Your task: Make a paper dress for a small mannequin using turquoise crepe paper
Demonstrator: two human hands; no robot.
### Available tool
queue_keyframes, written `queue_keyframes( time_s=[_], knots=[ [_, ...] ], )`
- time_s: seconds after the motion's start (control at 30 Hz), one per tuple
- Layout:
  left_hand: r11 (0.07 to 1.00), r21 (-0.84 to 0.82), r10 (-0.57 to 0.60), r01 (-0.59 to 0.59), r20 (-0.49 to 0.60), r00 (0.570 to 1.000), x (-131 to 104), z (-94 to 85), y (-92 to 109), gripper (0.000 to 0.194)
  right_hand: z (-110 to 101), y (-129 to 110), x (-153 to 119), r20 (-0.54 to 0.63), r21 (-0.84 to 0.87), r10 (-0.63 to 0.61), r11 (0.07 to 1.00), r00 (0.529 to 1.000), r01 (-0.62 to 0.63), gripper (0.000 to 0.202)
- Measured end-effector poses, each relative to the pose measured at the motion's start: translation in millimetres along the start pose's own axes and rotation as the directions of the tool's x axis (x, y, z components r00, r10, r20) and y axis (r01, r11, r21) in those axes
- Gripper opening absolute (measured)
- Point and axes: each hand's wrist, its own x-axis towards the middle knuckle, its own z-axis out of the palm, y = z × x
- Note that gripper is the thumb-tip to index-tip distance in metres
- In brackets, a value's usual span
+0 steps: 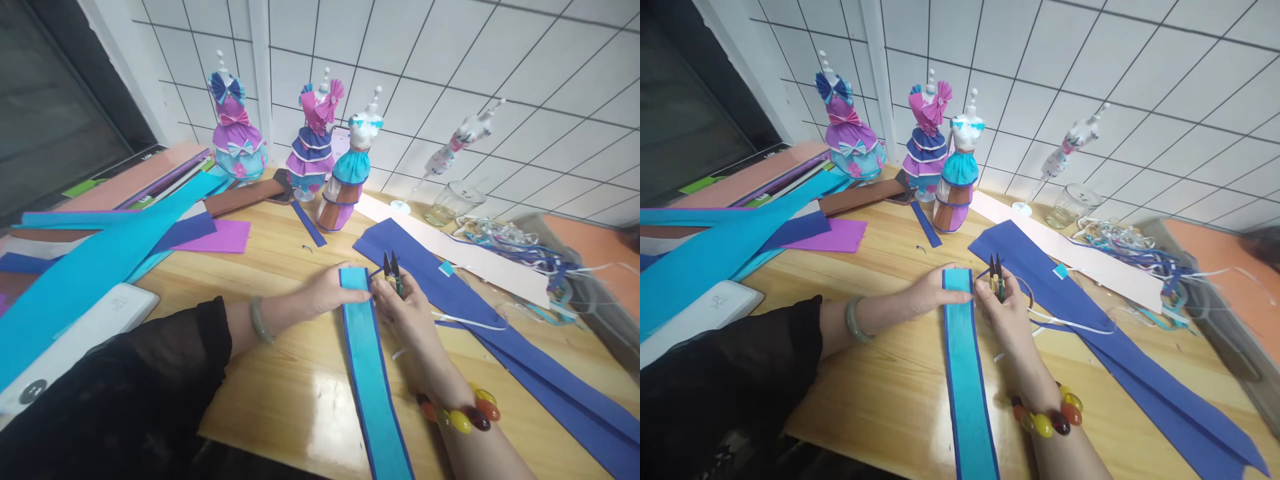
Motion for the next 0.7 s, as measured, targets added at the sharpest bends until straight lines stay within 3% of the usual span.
queue_keyframes(
  time_s=[0.13,0.23,0.37,0.43,0.57,0.7],
  knots=[
    [1.000,0.009,-0.028,0.027,0.027,0.999,0,-0.2,0,0.080,4,-8,3,0.026,-0.069,-0.007,0.998,1.000,0.009,0.067],
    [0.997,-0.042,-0.063,0.067,0.083,0.995,0,0.2,-1,0.088,7,-16,3,0.024,-0.104,-0.003,0.995,1.000,0.005,0.070],
    [0.998,-0.038,-0.046,0.058,0.257,0.965,-2,1.1,-1,0.068,8,-29,4,-0.063,-0.128,-0.065,0.990,0.996,0.056,0.066],
    [0.994,0.021,-0.108,0.107,0.337,0.935,-4,1.0,-1,0.053,4,-37,7,-0.148,-0.134,-0.118,0.986,0.982,0.099,0.064],
    [0.966,0.130,-0.255,0.222,0.368,0.894,-8,-0.6,1,0.044,-14,-52,16,-0.264,-0.111,-0.220,0.974,0.939,0.197,0.058],
    [0.956,0.160,-0.290,0.245,0.394,0.872,-9,-2.1,1,0.043,-40,-59,15,-0.374,-0.066,-0.259,0.965,0.891,0.253,0.053]
  ],
)
